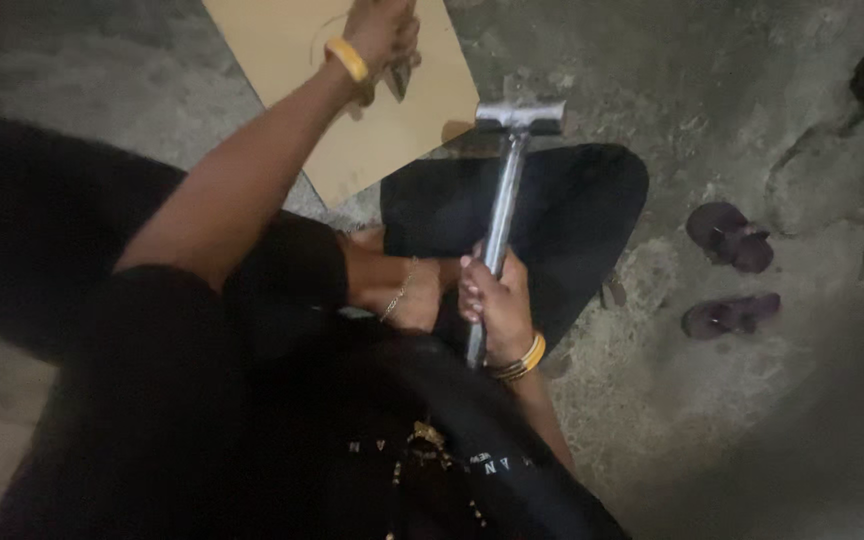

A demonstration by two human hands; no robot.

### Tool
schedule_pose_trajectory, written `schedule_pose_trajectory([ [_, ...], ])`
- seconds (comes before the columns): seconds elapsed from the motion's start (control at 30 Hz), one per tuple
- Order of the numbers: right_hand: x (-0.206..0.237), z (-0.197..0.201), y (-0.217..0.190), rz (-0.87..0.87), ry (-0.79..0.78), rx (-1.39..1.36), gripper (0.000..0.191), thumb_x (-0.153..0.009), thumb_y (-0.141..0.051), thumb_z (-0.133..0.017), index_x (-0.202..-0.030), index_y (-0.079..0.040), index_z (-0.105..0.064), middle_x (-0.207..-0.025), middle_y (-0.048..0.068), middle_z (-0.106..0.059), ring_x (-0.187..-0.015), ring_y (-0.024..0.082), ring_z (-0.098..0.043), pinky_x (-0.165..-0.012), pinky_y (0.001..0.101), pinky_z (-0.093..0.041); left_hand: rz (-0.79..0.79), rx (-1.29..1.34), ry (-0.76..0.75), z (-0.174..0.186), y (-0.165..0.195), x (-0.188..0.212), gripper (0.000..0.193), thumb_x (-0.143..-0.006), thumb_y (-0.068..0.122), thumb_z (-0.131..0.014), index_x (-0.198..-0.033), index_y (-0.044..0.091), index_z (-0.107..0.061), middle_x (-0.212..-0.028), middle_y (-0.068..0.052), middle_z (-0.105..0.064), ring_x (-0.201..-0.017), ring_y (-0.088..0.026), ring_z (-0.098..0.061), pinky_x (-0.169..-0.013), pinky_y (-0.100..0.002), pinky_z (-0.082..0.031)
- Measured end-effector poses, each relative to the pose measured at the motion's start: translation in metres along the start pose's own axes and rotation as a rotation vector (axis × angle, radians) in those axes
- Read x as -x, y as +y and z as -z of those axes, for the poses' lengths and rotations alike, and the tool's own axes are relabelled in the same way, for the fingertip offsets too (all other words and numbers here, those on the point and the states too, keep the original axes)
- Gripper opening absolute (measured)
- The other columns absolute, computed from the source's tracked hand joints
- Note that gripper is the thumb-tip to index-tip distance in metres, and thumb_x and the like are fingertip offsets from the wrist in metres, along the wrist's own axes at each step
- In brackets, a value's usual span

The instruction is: The person uses a hammer and a metal tool to punch circular holes into a piece of cardboard. They then use tin snips to cut along the edges of the holes and trim the cardboard.

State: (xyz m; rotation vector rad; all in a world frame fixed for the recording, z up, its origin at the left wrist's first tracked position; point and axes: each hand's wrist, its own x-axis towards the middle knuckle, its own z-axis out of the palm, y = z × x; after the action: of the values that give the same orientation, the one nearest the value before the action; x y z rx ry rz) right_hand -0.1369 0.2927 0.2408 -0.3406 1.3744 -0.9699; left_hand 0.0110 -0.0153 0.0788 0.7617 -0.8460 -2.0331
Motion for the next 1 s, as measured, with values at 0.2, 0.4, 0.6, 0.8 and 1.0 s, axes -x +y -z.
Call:
schedule_pose_trajectory([
  [0.2, 0.009, 0.009, -0.016, 0.261, -0.058, 0.118, 0.009, -0.102, -0.005, -0.059, -0.104, -0.009, -0.051, -0.065, -0.003, -0.049, -0.046, 0.004, -0.044, -0.037, 0.0214, -0.037, 0.101, -0.338, 0.03, -0.024, -0.004, 0.025, 0.042, -0.103, 0.038, -0.063, -0.075, 0.012, -0.047, -0.057, 0.001, -0.046, -0.051, -0.015, -0.05, -0.054, -0.039, -0.045],
  [0.4, 0.026, 0.035, -0.107, 1.158, 0.188, 0.362, 0.01, -0.104, -0.007, -0.062, -0.107, -0.008, -0.054, -0.067, -0.004, -0.052, -0.05, 0.005, -0.049, -0.042, 0.0234, -0.04, -0.427, -0.881, -0.003, -0.034, -0.026, 0.034, 0.029, -0.102, 0.035, -0.068, -0.095, 0.008, -0.063, -0.074, -0.005, -0.06, -0.062, -0.018, -0.06, -0.056, -0.036, -0.051],
  [0.6, 0.051, 0.013, -0.195, 1.827, 0.711, 0.444, 0.016, -0.102, -0.009, -0.063, -0.115, -0.006, -0.054, -0.07, -0.001, -0.055, -0.055, 0.008, -0.054, -0.046, 0.026, -0.043, -0.3, -1.112, -0.255, -0.025, -0.026, 0.045, 0.05, -0.114, 0.027, -0.061, -0.074, -0.003, -0.056, -0.059, -0.016, -0.049, -0.05, -0.029, -0.043, -0.055, -0.042, -0.041],
  [0.8, 0.003, -0.052, -0.076, 0.866, 0.259, 1.094, 0.025, -0.101, -0.01, -0.063, -0.124, -0.004, -0.055, -0.073, 0.001, -0.058, -0.059, 0.011, -0.059, -0.051, 0.0286, -0.047, -0.461, -1.018, -0.272, -0.027, -0.01, 0.051, 0.023, -0.105, 0.022, -0.061, -0.096, 0.001, -0.067, -0.067, -0.013, -0.06, -0.052, -0.024, -0.053, -0.052, -0.038, -0.044],
  [1.0, 0.011, -0.007, -0.01, 0.223, 0.055, 0.347, 0.015, -0.1, -0.008, -0.064, -0.105, -0.009, -0.05, -0.068, -0.004, -0.05, -0.05, 0.005, -0.045, -0.042, 0.0224, -0.038, -0.178, -0.83, -0.043, -0.014, -0.025, 0.039, 0.034, -0.11, 0.03, -0.071, -0.093, 0.001, -0.064, -0.083, -0.021, -0.061, -0.074, -0.036, -0.061, -0.068, -0.046, -0.049],
])
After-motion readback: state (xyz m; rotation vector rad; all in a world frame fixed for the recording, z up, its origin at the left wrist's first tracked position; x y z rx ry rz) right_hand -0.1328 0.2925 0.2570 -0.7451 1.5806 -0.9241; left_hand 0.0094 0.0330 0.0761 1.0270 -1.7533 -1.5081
